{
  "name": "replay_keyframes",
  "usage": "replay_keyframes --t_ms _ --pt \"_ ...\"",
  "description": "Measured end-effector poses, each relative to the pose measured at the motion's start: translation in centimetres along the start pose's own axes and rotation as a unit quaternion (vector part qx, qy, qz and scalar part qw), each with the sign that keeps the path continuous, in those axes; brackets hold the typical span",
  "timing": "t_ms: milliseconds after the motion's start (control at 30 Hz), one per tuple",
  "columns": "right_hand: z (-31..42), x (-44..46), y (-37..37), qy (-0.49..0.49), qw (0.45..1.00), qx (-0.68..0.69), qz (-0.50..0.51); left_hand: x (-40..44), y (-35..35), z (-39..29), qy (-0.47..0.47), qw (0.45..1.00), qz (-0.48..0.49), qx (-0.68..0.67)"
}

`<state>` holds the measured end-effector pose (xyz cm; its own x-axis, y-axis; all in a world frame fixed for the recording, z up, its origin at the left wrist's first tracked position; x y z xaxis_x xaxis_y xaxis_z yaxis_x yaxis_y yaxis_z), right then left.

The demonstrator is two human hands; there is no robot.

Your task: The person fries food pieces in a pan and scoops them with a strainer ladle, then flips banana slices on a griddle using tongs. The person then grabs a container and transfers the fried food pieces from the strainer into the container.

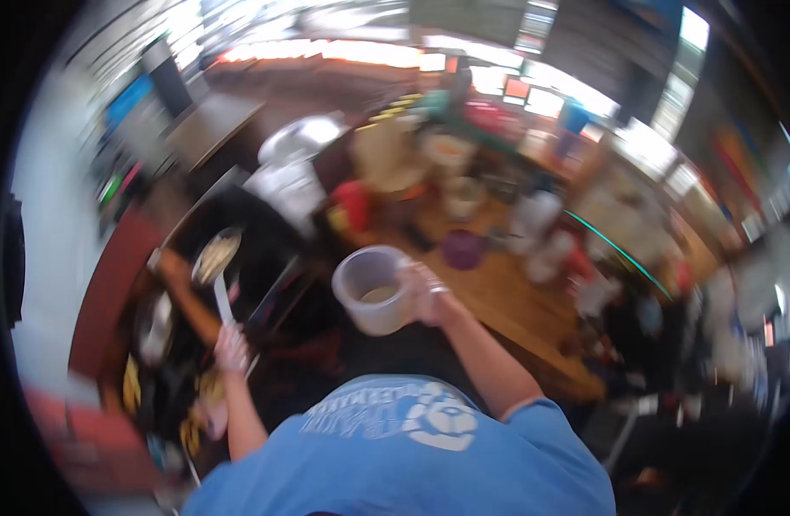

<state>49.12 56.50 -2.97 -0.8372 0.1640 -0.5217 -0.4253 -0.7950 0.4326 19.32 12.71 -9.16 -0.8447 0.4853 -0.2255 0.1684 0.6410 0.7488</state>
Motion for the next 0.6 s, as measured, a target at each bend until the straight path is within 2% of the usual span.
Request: replay_keyframes --t_ms 33,67,100,167,267,300,400,467,533,600 --pt "0.8 1.0 1.7 0.039 0.998 0.056 -0.004 0.1 -0.5 0.0 0.048 0.998 0.004 0.052" --pt "1.7 2.3 3.7 0.075 0.991 0.112 -0.019 0.0 -1.9 0.1 0.054 0.997 -0.011 0.050" --pt "2.8 3.1 6.6 0.098 0.991 0.088 0.007 0.0 -3.0 0.8 0.105 0.980 -0.071 0.156" --pt "4.8 3.9 11.0 0.067 0.995 0.046 0.054 -1.1 -0.5 0.6 0.119 0.966 -0.101 0.204" --pt "6.2 8.1 14.2 0.075 0.997 -0.004 0.025 -2.1 2.6 -1.1 0.116 0.971 -0.093 0.186" --pt "6.4 10.1 15.0 0.064 0.995 0.034 0.073 -2.0 2.3 -1.5 0.112 0.975 -0.085 0.172" --pt "6.7 16.5 17.1 0.029 0.995 0.041 0.082 -2.5 1.5 -1.6 0.108 0.968 -0.085 0.211" --pt "7.2 19.3 19.5 0.037 0.991 0.068 0.113 -2.4 0.8 -3.0 0.102 0.972 -0.087 0.192" --pt "7.9 21.2 21.8 0.052 0.996 0.043 0.056 -2.2 1.0 -4.6 0.087 0.980 -0.086 0.159" --pt "7.9 25.2 22.6 0.027 0.997 0.017 0.064 -2.6 1.4 -5.8 0.090 0.977 -0.096 0.168"
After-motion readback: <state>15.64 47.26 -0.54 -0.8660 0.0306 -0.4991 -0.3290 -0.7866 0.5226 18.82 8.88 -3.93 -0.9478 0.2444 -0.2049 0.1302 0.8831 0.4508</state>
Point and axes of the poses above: each hand's wrist, its own x-axis towards the middle knuckle, its own y-axis out of the palm, z = x × y, the point moved 2 cm from there along x, towards the middle knuckle, and after that the axes turned 8 degrees about y, right-handed, at the moved point
